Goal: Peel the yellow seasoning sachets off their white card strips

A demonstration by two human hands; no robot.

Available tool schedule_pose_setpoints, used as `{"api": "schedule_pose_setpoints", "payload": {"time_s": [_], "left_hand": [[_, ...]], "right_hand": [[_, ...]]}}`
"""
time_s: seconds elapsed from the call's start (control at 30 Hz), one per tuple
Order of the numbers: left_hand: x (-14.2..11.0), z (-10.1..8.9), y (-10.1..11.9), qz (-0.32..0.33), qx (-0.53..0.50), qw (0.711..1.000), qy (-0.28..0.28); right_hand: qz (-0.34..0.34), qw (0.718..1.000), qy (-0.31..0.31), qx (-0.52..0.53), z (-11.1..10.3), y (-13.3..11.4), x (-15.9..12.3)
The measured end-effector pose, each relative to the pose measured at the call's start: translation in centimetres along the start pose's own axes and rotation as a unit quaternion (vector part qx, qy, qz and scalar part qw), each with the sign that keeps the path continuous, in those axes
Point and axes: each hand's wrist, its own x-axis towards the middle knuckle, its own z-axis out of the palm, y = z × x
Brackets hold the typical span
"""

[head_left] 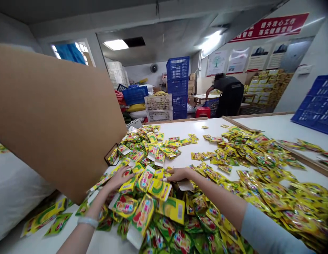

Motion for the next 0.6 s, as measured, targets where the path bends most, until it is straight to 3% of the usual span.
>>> {"api": "schedule_pose_setpoints", "payload": {"time_s": [0.17,0.43,0.53,0.6], "left_hand": [[-4.9,0.9,2.7,0.063,0.031,0.995,-0.071],[-10.9,1.7,6.8,0.09,0.061,0.985,-0.133],[-11.3,0.9,7.1,0.083,0.036,0.988,-0.129],[-11.3,0.3,7.3,0.057,0.026,0.994,-0.084]], "right_hand": [[-0.013,1.0,0.014,-0.015,3.2,-1.5,-4.9],[-0.061,0.995,0.076,0.011,6.3,-0.4,-12.1],[-0.11,0.984,0.135,0.04,6.7,0.8,-15.9],[-0.131,0.968,0.202,0.062,6.9,2.2,-18.9]]}}
